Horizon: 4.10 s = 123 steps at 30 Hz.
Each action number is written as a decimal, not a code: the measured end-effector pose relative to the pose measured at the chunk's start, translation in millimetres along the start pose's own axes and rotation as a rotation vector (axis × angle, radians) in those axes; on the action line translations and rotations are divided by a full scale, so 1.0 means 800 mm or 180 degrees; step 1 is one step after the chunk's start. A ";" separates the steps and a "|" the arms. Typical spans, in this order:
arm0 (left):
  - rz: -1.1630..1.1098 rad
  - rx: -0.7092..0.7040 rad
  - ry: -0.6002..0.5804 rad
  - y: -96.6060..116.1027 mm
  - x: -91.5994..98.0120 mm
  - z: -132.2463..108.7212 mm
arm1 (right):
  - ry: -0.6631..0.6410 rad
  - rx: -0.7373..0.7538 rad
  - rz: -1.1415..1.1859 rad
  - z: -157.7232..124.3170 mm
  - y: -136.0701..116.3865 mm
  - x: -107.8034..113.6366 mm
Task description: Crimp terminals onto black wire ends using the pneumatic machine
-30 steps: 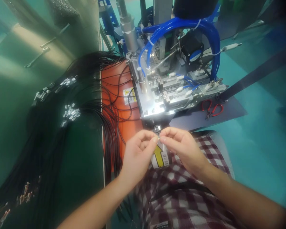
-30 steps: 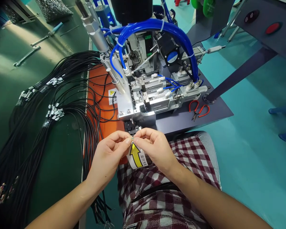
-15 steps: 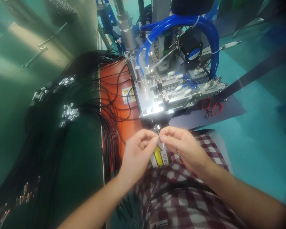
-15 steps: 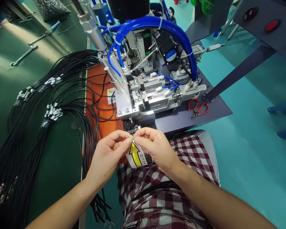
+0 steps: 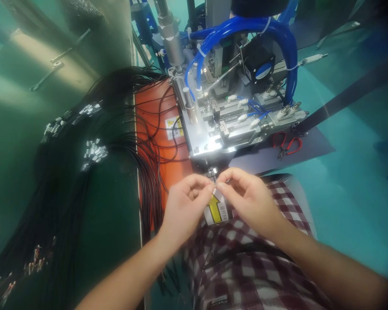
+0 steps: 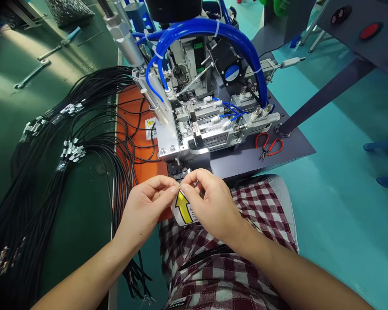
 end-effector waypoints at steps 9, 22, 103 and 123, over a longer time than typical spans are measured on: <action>-0.0211 0.0353 -0.0020 -0.006 0.005 0.003 | -0.0122 -0.0213 0.0553 0.012 -0.002 0.003; -0.0217 0.0479 -0.0037 -0.007 0.005 0.002 | -0.0156 -0.0297 0.0483 0.008 0.005 -0.004; -0.0026 0.0190 -0.0007 -0.003 0.001 -0.001 | 0.0024 -0.0198 0.0302 -0.004 0.013 -0.010; 0.0150 0.0106 -0.0106 -0.001 0.000 -0.001 | 0.0151 0.0278 0.0147 0.001 0.005 -0.008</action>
Point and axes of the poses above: each hand's wrist, its own z-axis towards the middle knuckle, its own x-axis out of the back of the hand, y = z × x, the point moved 2 cm from there along z, towards the middle knuckle, and after that the axes turned 8 degrees about y, right-handed, at the moved point
